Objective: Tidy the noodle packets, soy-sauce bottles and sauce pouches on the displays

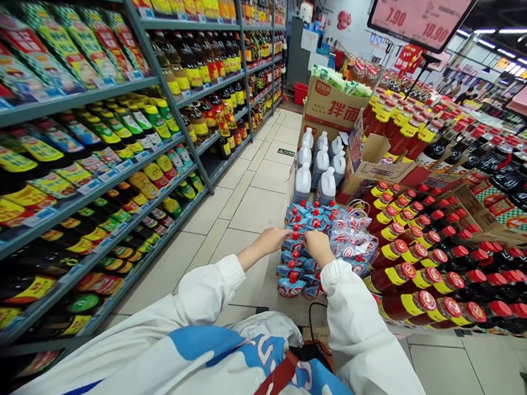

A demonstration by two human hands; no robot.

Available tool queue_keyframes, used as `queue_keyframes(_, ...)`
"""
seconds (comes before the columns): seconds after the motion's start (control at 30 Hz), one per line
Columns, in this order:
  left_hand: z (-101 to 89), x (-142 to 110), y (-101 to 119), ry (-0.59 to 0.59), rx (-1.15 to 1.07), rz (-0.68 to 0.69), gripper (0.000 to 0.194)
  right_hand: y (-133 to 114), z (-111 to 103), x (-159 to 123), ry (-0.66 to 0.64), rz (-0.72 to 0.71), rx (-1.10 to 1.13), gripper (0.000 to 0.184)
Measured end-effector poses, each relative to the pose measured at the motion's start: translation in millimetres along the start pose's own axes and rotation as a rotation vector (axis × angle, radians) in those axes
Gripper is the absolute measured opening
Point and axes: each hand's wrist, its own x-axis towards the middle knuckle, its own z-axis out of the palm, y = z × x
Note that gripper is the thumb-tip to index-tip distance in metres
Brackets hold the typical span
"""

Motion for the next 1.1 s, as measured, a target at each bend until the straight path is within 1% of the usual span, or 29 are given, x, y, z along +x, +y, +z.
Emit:
queue_keyframes(0.07,3.6,-3,2,-0.011,-0.013,0.006,0.031,5,1,-2,-0.025,-0.016,0.014,0.022)
queue_keyframes(0.2,11.1,-4,3,-0.024,-0.050,0.019,0.028,21,-1,-13,-0.073,-0.037,0.018,0.028)
queue_keyframes(0.3,17.8,6,1,-0.038,-0.079,0.016,0.039,29,-1,-21,-0.116,-0.039,0.010,0.034)
queue_keyframes(0.37,23.2,16,0,-0.067,-0.098,0.030,0.041,30,-1,-23,-0.139,-0.045,0.004,0.035)
queue_keyframes(0.5,35.4,33,-5,-0.112,-0.096,0.062,0.028,26,0,-22,-0.157,-0.035,-0.011,0.033)
queue_keyframes(0.67,46.7,40,-13,-0.126,-0.091,0.095,0.022,23,-1,-19,-0.150,0.015,-0.029,0.032)
queue_keyframes(0.77,49.6,41,-18,-0.129,-0.129,0.126,0.016,21,-1,-21,-0.145,0.016,-0.023,0.032)
queue_keyframes(0.83,49.8,41,-21,-0.128,-0.174,0.151,0.015,20,-2,-24,-0.141,0.009,-0.017,0.033)
queue_keyframes(0.97,46.0,39,-31,-0.140,-0.311,0.232,0.019,23,-8,-33,-0.118,0.010,-0.002,0.031)
queue_keyframes(1.03,43.8,34,-38,-0.132,-0.380,0.259,0.023,26,-10,-40,-0.102,0.033,-0.003,0.029)
queue_keyframes(1.1,43.4,28,-44,-0.110,-0.434,0.268,0.029,28,-11,-47,-0.094,0.068,-0.012,0.031)
